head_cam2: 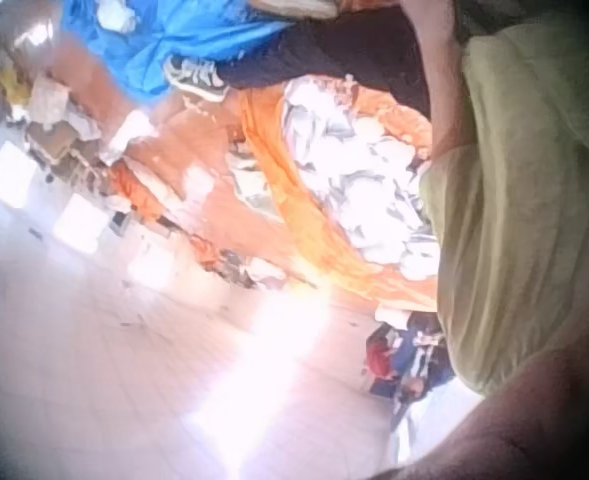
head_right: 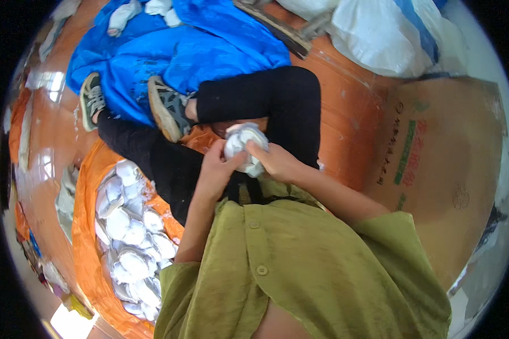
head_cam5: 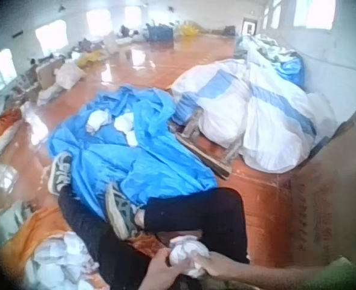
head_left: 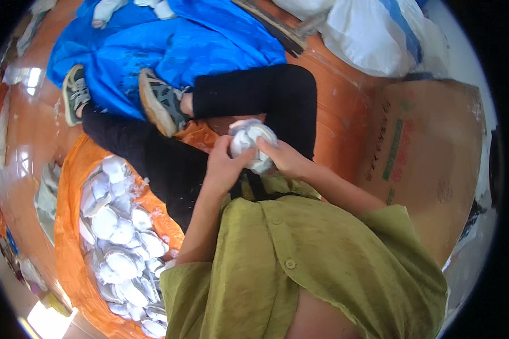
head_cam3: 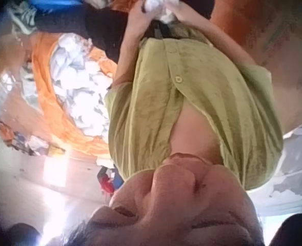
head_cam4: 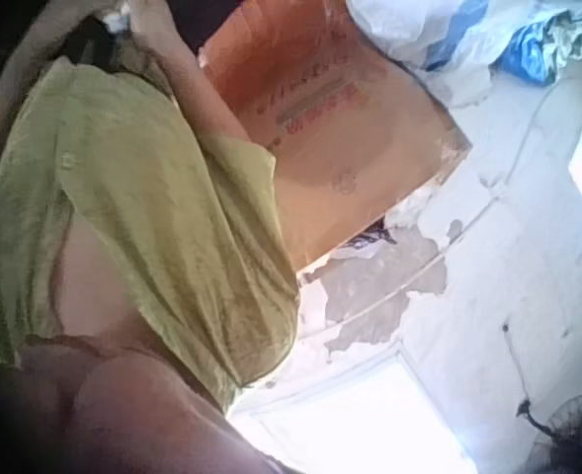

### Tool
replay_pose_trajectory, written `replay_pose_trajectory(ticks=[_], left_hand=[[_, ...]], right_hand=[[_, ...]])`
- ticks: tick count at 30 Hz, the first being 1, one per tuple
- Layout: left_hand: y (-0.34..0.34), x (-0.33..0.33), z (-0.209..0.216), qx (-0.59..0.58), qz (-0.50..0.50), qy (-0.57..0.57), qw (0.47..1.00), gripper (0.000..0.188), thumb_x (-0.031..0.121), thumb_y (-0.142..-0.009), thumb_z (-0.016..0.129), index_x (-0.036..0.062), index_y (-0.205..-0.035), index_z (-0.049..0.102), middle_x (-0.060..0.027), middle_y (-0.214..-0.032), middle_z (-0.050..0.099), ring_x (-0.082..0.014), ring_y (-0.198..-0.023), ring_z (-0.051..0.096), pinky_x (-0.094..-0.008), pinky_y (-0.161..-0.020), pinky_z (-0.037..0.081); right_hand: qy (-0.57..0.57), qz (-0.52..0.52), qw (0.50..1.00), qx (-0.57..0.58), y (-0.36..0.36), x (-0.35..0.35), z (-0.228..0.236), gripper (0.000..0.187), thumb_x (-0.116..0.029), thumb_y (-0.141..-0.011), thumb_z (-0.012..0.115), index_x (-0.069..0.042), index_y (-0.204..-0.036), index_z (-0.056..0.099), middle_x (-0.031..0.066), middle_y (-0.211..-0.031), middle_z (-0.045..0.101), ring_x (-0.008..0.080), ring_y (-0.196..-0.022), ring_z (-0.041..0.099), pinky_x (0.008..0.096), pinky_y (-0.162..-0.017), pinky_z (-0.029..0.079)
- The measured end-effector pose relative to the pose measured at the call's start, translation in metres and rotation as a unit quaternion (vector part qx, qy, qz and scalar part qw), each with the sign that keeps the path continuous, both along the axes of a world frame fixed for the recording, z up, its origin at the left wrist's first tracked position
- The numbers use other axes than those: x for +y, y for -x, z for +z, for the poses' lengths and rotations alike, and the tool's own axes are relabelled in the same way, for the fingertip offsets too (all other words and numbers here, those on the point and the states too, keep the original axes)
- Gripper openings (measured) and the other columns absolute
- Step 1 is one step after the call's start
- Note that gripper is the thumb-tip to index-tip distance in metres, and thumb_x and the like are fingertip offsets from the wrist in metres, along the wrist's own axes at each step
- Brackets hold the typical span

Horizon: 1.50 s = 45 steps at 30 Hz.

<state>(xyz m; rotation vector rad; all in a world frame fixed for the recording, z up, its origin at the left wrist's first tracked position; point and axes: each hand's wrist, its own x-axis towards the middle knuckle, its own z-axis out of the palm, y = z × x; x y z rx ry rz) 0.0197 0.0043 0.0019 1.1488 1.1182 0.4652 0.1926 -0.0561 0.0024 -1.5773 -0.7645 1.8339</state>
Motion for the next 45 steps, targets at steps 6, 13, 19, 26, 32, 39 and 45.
replay_pose_trajectory(ticks=[6, 13, 19, 26, 32, 39, 45], left_hand=[[-0.002, -0.018, -0.037, -0.060, 0.062, 0.084, 0.993, 0.026, 0.010, -0.077, 0.071, -0.0016, -0.100, 0.062, -0.0041, -0.089, 0.063, -0.0117, -0.079, 0.058, -0.0270, -0.072, 0.048], [0.008, -0.013, -0.023, -0.049, 0.036, 0.075, 0.995, 0.031, 0.018, -0.079, 0.072, -0.0010, -0.101, 0.061, -0.0084, -0.092, 0.063, -0.0151, -0.083, 0.059, -0.0305, -0.075, 0.047], [0.013, -0.007, -0.022, -0.052, 0.043, 0.051, 0.996, 0.035, 0.019, -0.077, 0.072, -0.0023, -0.102, 0.060, -0.0120, -0.092, 0.064, -0.0202, -0.084, 0.061, -0.0326, -0.074, 0.048], [0.000, -0.016, -0.043, 0.064, 0.122, -0.104, 0.985, 0.024, 0.013, -0.076, 0.061, -0.0030, -0.093, 0.057, -0.0216, -0.087, 0.059, -0.0338, -0.082, 0.060, -0.0400, -0.073, 0.047], [-0.005, -0.018, -0.057, 0.103, 0.194, -0.216, 0.951, 0.016, 0.010, -0.073, 0.061, -0.0006, -0.085, 0.057, -0.0205, -0.081, 0.056, -0.0371, -0.079, 0.056, -0.0432, -0.071, 0.046], [-0.006, -0.014, -0.086, 0.135, 0.219, -0.228, 0.939, 0.009, 0.006, -0.072, 0.063, 0.0012, -0.077, 0.057, -0.0191, -0.079, 0.057, -0.0373, -0.077, 0.055, -0.0429, -0.068, 0.045], [0.017, -0.004, -0.064, 0.091, 0.215, -0.238, 0.943, 0.016, 0.007, -0.078, 0.062, 0.0042, -0.092, 0.056, -0.0177, -0.088, 0.057, -0.0341, -0.080, 0.058, -0.0397, -0.071, 0.047]], right_hand=[[-0.036, 0.106, 0.981, -0.159, -0.002, -0.005, -0.009, 0.063, -0.058, -0.093, 0.040, 0.000, -0.103, 0.062, 0.0150, -0.089, 0.066, 0.0286, -0.083, 0.061, 0.0377, -0.077, 0.045], [-0.044, 0.066, 0.987, -0.137, -0.006, 0.001, -0.025, 0.061, -0.053, -0.093, 0.046, 0.005, -0.105, 0.061, 0.0148, -0.093, 0.065, 0.0238, -0.086, 0.061, 0.0346, -0.076, 0.045], [-0.016, 0.064, 0.992, -0.105, 0.000, 0.015, -0.004, 0.061, -0.051, -0.093, 0.048, 0.006, -0.112, 0.058, 0.0106, -0.100, 0.064, 0.0201, -0.087, 0.060, 0.0330, -0.077, 0.046], [-0.097, 0.228, 0.903, -0.350, 0.013, 0.026, 0.012, 0.061, -0.049, -0.093, 0.046, 0.009, -0.088, 0.064, 0.0289, -0.081, 0.062, 0.0411, -0.077, 0.062, 0.0441, -0.070, 0.047], [-0.125, 0.318, 0.827, -0.445, 0.031, 0.028, 0.022, 0.055, -0.041, -0.092, 0.046, 0.009, -0.076, 0.064, 0.0320, -0.073, 0.059, 0.0456, -0.071, 0.060, 0.0493, -0.066, 0.047], [-0.137, 0.420, 0.757, -0.482, 0.054, 0.023, 0.016, 0.048, -0.034, -0.092, 0.044, 0.000, -0.068, 0.066, 0.0219, -0.067, 0.062, 0.0374, -0.060, 0.062, 0.0468, -0.057, 0.050], [-0.184, 0.330, 0.777, -0.504, 0.062, 0.026, 0.025, 0.043, -0.036, -0.094, 0.043, -0.002, -0.080, 0.066, 0.0214, -0.069, 0.063, 0.0387, -0.065, 0.063, 0.0479, -0.060, 0.050]])
